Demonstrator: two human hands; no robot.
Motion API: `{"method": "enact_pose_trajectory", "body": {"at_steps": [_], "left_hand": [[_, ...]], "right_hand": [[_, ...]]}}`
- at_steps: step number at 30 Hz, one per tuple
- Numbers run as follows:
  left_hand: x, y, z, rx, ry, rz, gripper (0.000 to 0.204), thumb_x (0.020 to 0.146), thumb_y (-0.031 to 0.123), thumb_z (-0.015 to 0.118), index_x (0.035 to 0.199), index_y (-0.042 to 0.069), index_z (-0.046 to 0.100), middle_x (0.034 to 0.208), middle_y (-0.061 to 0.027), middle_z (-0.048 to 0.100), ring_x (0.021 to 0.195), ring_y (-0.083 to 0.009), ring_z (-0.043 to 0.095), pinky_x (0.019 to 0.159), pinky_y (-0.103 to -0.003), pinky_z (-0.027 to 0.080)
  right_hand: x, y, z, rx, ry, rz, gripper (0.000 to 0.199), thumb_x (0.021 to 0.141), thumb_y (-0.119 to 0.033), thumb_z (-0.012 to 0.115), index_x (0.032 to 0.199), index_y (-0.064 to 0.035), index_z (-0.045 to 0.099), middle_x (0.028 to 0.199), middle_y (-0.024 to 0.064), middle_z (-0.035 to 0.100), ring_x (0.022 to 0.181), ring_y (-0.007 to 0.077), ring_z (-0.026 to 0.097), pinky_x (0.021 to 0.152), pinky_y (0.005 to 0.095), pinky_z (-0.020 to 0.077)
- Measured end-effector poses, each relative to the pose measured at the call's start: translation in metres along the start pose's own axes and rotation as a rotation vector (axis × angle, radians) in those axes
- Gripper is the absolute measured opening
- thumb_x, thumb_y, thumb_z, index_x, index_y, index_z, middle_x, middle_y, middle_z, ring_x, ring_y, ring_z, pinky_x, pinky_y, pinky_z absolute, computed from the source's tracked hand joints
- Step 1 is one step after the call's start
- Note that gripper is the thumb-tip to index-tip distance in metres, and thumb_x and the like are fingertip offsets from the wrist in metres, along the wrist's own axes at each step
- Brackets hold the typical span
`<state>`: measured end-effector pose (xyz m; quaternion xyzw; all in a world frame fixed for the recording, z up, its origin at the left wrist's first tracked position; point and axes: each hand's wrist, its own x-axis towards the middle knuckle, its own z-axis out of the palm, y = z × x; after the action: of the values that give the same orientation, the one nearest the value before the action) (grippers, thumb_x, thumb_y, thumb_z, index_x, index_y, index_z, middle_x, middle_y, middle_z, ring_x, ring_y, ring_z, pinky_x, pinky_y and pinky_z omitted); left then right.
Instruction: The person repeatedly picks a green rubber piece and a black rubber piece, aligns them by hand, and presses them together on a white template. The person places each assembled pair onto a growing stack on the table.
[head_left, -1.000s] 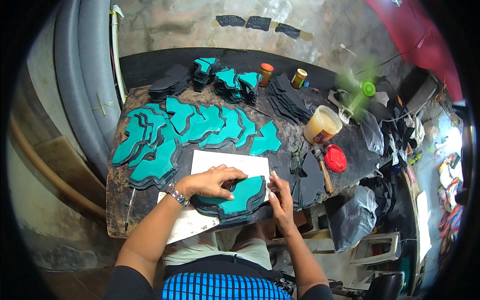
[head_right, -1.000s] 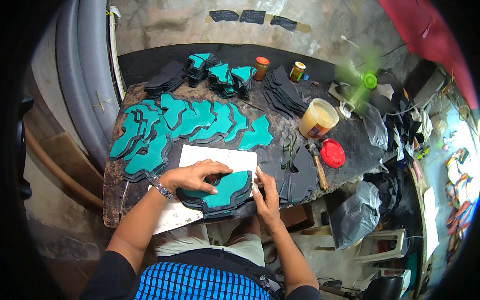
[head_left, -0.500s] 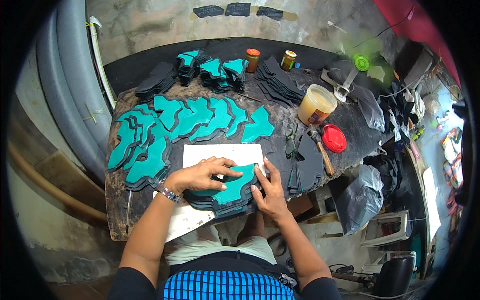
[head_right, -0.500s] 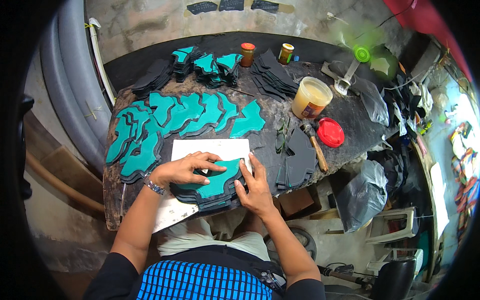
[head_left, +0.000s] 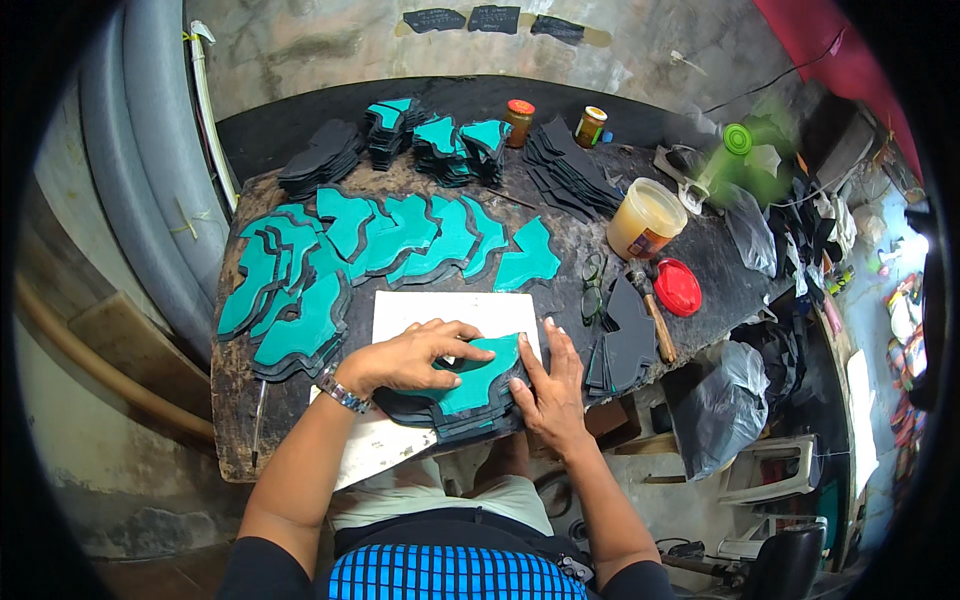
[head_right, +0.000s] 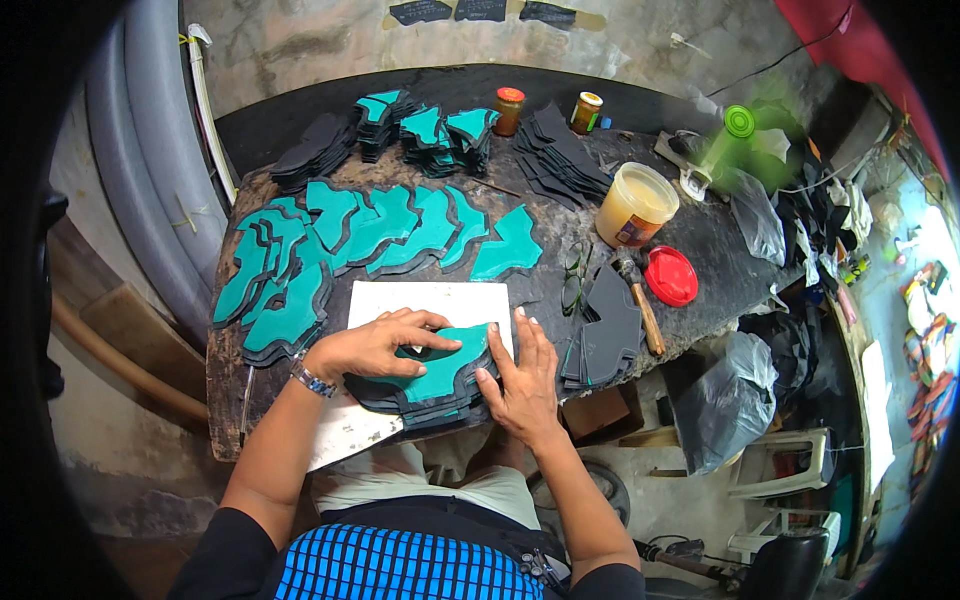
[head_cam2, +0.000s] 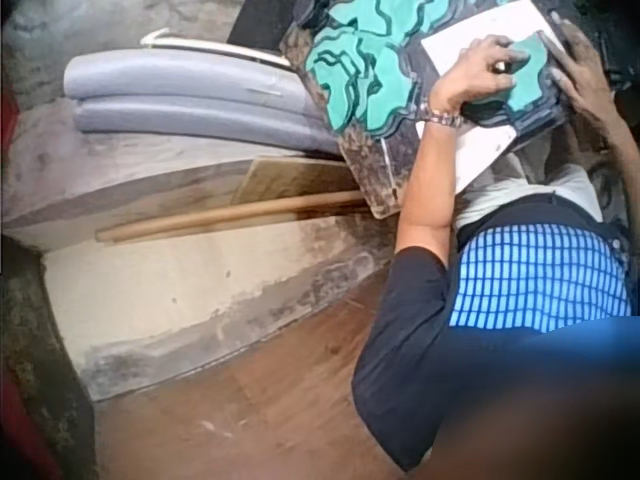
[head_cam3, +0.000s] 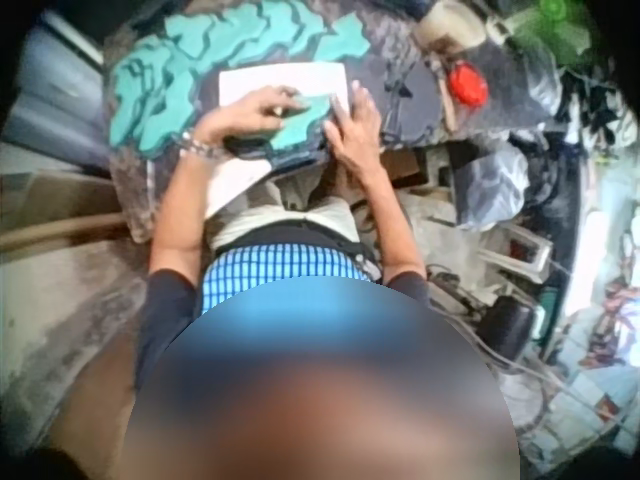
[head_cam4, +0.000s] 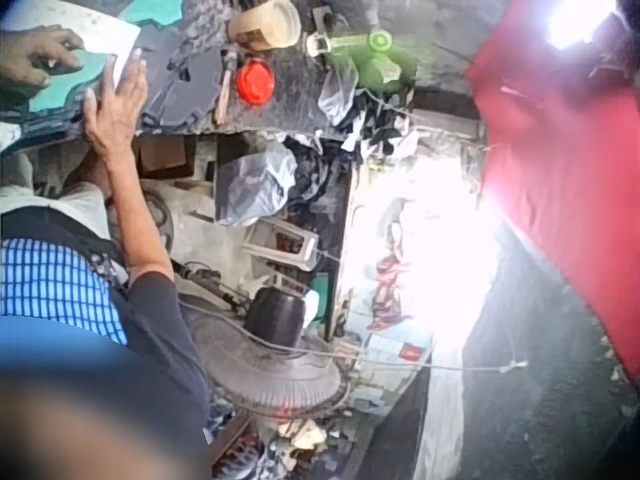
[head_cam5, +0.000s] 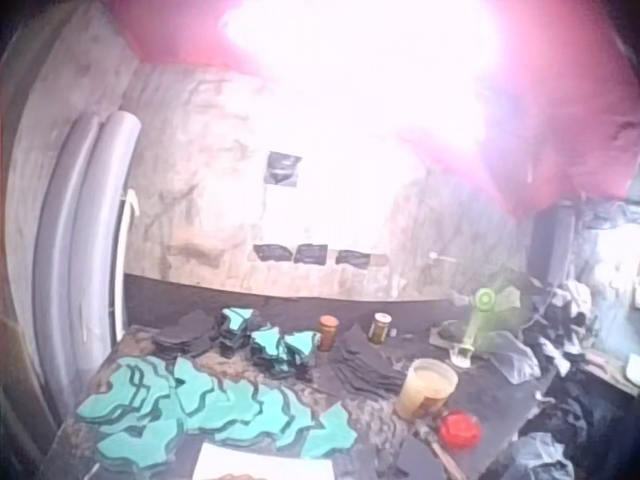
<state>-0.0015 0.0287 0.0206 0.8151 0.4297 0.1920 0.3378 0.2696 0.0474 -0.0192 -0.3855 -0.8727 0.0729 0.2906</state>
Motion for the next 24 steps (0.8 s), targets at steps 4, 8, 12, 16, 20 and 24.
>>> {"method": "enact_pose_trajectory", "body": {"at_steps": [4, 8, 12, 16, 20, 24], "left_hand": [[0.001, 0.0, 0.001, -0.01, 0.017, 0.007, 0.053, 0.081, 0.023, 0.071, 0.134, 0.025, 0.064, 0.141, -0.0135, 0.051, 0.127, -0.0329, 0.048, 0.111, -0.045, 0.035], [0.002, -0.001, 0.006, -0.073, 0.075, -0.027, 0.045, 0.084, 0.026, 0.07, 0.128, 0.026, 0.067, 0.138, -0.01, 0.055, 0.126, -0.0292, 0.051, 0.106, -0.043, 0.039], [0.003, -0.001, 0.008, -0.081, 0.087, -0.058, 0.042, 0.084, 0.026, 0.071, 0.126, 0.025, 0.068, 0.137, -0.0084, 0.056, 0.125, -0.0288, 0.052, 0.106, -0.043, 0.039], [0.005, 0.001, 0.006, -0.069, 0.085, -0.038, 0.043, 0.082, 0.023, 0.074, 0.125, 0.025, 0.069, 0.135, -0.0085, 0.057, 0.123, -0.0289, 0.054, 0.103, -0.042, 0.043], [0.006, 0.001, 0.006, -0.038, 0.111, -0.002, 0.044, 0.081, 0.019, 0.075, 0.124, 0.022, 0.07, 0.132, -0.0107, 0.058, 0.119, -0.0293, 0.055, 0.101, -0.04, 0.045], [0.004, -0.003, 0.008, -0.102, 0.152, 0.011, 0.05, 0.081, 0.022, 0.075, 0.129, 0.011, 0.064, 0.128, -0.0122, 0.06, 0.117, -0.0304, 0.056, 0.101, -0.04, 0.046]], "right_hand": [[0.001, 0.002, -0.003, 0.019, -0.098, 0.042, 0.051, 0.095, -0.031, 0.057, 0.143, -0.0169, 0.053, 0.158, 0.0199, 0.026, 0.143, 0.0433, 0.023, 0.113, 0.0558, 0.0223], [-0.007, 0.001, -0.008, 0.038, -0.082, -0.072, 0.049, 0.094, -0.029, 0.056, 0.143, -0.0219, 0.054, 0.159, 0.0168, 0.027, 0.146, 0.0412, 0.02, 0.114, 0.0579, 0.0187], [-0.025, -0.012, -0.007, -0.069, -0.135, -0.164, 0.051, 0.091, -0.029, 0.058, 0.142, -0.0254, 0.056, 0.159, 0.0149, 0.029, 0.147, 0.0379, 0.018, 0.116, 0.0594, 0.0109], [-0.029, -0.009, -0.007, 0.059, -0.043, -0.303, 0.045, 0.091, -0.032, 0.058, 0.136, -0.0242, 0.062, 0.156, 0.0146, 0.035, 0.147, 0.036, 0.022, 0.117, 0.057, 0.011], [-0.017, 0.003, -0.009, 0.005, 0.144, -0.296, 0.045, 0.093, -0.035, 0.053, 0.135, -0.0211, 0.063, 0.154, 0.0148, 0.037, 0.144, 0.0372, 0.027, 0.117, 0.0558, 0.0141], [-0.008, 0.001, -0.007, -0.147, -0.11, -0.155, 0.043, 0.097, -0.038, 0.051, 0.139, -0.0313, 0.058, 0.161, 0.0144, 0.025, 0.149, 0.0365, 0.015, 0.117, 0.0598, 0.0026]]}}
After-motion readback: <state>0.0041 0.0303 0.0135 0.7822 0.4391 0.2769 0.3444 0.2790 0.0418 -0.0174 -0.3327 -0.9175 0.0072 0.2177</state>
